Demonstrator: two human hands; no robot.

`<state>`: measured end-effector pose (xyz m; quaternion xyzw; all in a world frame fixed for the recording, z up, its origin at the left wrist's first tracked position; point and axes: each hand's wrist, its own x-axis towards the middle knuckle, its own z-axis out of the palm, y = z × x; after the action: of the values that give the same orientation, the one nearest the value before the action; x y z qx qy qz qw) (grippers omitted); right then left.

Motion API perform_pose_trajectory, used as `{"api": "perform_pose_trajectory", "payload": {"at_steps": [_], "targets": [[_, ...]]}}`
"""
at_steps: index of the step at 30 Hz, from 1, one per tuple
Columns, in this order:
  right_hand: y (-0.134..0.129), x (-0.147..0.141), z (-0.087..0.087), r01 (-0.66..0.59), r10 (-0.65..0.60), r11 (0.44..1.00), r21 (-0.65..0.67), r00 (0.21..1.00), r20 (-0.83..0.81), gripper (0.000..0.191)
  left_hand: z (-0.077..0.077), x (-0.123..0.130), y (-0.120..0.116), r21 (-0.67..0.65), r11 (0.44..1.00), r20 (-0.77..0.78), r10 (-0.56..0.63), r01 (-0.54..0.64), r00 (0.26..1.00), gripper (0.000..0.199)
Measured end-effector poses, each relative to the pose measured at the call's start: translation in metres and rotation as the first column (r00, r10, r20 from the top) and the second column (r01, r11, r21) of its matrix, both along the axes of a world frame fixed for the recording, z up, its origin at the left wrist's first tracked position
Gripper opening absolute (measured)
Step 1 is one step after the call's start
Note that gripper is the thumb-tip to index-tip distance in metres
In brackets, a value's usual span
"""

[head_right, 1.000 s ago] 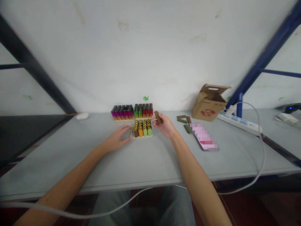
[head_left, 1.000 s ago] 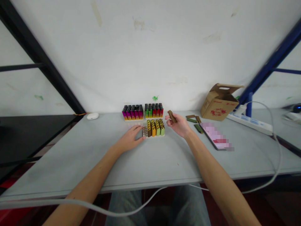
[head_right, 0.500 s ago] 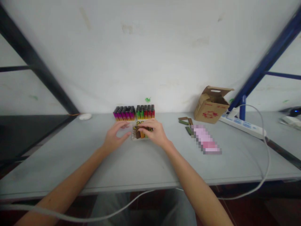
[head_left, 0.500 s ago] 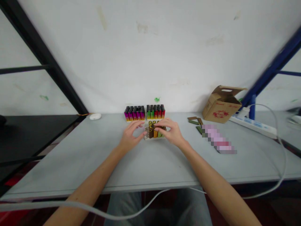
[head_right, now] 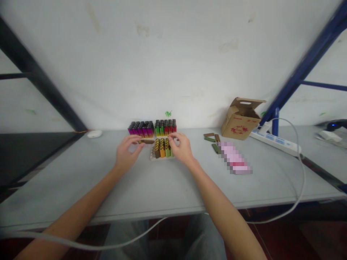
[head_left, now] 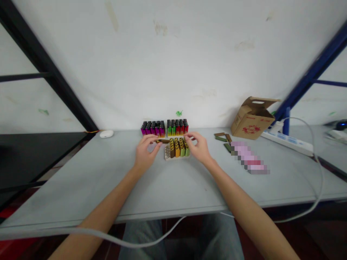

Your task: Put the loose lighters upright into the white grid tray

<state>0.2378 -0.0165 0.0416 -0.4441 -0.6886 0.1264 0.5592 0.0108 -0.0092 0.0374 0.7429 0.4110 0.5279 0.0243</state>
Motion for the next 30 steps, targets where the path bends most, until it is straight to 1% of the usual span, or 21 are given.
{"api": "perform_pose_trajectory", "payload": {"at_steps": [3,5,9,13,15,17,19,22,25,28,30], "targets": [[0.013,0.015,-0.011,0.09,-0.083,0.988,-0.126,0.995,0.058,0.02,-0.008,-0.001,0.01,-0.103,0.992,0.063,0.078,-0.071,0.995,0.023],[0.019,0.02,-0.019,0.129,-0.108,0.976,-0.173,0.986,0.128,0.02,-0.013,0.0,0.016,-0.157,0.984,0.08,0.103,-0.09,0.991,0.025],[0.021,0.02,-0.025,0.139,-0.094,0.974,-0.177,0.967,0.239,0.02,-0.02,0.004,0.021,-0.218,0.973,0.069,0.088,-0.071,0.994,0.028],[0.019,0.018,-0.022,0.135,-0.092,0.978,-0.159,0.964,0.251,0.02,-0.024,0.005,0.022,-0.266,0.962,0.053,0.082,-0.066,0.995,0.03],[0.018,0.018,-0.021,0.13,-0.09,0.98,-0.153,0.966,0.242,0.021,-0.025,0.004,0.024,-0.269,0.961,0.022,0.08,-0.071,0.997,0.028],[0.018,0.019,-0.021,0.127,-0.089,0.98,-0.15,0.967,0.24,0.021,-0.024,0.003,0.026,-0.245,0.967,-0.035,0.062,-0.069,0.997,0.027],[0.019,0.02,-0.021,0.13,-0.092,0.98,-0.148,0.966,0.242,0.021,-0.021,0.003,0.029,-0.212,0.975,-0.117,0.039,-0.063,0.992,0.025],[0.02,0.021,-0.022,0.132,-0.096,0.982,-0.133,0.965,0.245,0.022,-0.015,0.007,0.034,-0.225,0.971,-0.218,0.029,-0.08,0.976,0.024],[0.023,0.024,-0.023,0.151,-0.118,0.98,-0.129,0.965,0.232,0.022,-0.014,0.012,0.04,-0.266,0.963,-0.237,-0.024,-0.041,0.971,0.022],[0.027,0.031,-0.026,0.214,-0.177,0.965,-0.15,0.958,0.227,0.023,-0.02,0.015,0.044,-0.259,0.964,-0.241,0.001,-0.065,0.971,0.022],[0.03,0.039,-0.027,0.3,-0.256,0.941,-0.154,0.933,0.254,0.025,-0.026,0.014,0.046,-0.238,0.969,-0.218,0.021,-0.074,0.976,0.021]]}}
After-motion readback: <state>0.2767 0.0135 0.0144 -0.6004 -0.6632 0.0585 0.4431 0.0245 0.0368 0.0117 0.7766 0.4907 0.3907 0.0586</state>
